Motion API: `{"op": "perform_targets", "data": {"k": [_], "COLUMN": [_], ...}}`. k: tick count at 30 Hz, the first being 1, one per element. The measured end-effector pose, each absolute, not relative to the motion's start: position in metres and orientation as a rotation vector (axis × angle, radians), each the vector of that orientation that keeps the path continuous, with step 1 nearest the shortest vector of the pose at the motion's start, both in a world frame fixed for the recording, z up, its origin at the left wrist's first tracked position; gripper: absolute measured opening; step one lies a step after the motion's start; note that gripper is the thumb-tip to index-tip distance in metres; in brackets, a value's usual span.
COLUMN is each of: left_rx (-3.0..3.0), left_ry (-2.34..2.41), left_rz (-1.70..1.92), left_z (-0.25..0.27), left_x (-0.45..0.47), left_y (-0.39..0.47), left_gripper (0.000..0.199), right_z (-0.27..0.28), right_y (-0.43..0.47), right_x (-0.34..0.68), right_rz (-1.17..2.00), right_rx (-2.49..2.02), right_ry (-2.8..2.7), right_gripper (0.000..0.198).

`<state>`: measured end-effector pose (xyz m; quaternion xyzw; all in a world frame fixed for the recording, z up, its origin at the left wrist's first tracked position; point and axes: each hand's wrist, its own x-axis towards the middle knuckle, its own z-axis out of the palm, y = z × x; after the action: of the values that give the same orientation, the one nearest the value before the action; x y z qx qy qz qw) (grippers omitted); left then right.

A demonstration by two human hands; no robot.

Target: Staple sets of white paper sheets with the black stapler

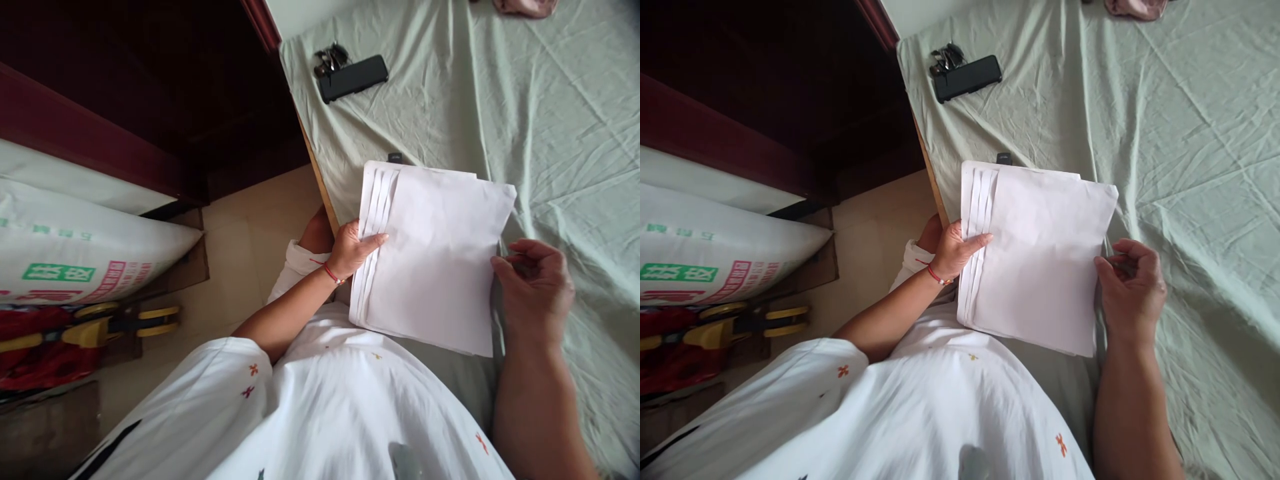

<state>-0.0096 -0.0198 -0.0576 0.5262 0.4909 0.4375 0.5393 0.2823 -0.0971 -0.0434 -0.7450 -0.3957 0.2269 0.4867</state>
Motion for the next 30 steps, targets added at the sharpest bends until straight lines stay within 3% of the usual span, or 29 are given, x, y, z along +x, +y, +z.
{"op": "perform_targets", "data": {"k": [3,6,10,13,17,21,26,30], "left_rx": [1.131,0.978,0.881,0.838,0.806,0.701,0.580,0.598], "left_ry": [1.172,1.165,1.194,1.179,1.174,1.184,1.168,1.158], "left_rz": [1.121,1.201,1.246,1.232,1.235,1.279,1.269,1.230], "left_z": [-0.051,-0.046,-0.043,-0.045,-0.046,-0.046,-0.050,-0.054], "left_x": [-0.008,-0.005,-0.003,-0.002,-0.003,-0.005,-0.005,-0.006], "left_y": [-0.018,-0.016,-0.013,-0.013,-0.013,-0.014,-0.021,-0.023], "left_gripper": [0.038,0.042,0.048,0.053,0.054,0.051,0.051,0.049], "right_z": [-0.028,-0.013,-0.008,-0.014,-0.022,-0.021,-0.015,-0.017], "right_y": [-0.112,-0.137,-0.176,-0.196,-0.200,-0.186,-0.162,-0.159], "right_x": [0.280,0.278,0.264,0.241,0.206,0.186,0.179,0.184], "right_rz": [0.594,0.977,1.697,2.034,2.011,1.727,1.475,1.466], "right_rx": [-1.787,-1.690,-1.573,-1.456,-1.191,-1.116,-1.218,-1.357], "right_ry": [-0.917,-0.807,-0.816,-0.668,-0.296,-0.018,-0.007,-0.198], "right_gripper": [0.033,0.025,0.049,0.060,0.058,0.036,0.026,0.025]}}
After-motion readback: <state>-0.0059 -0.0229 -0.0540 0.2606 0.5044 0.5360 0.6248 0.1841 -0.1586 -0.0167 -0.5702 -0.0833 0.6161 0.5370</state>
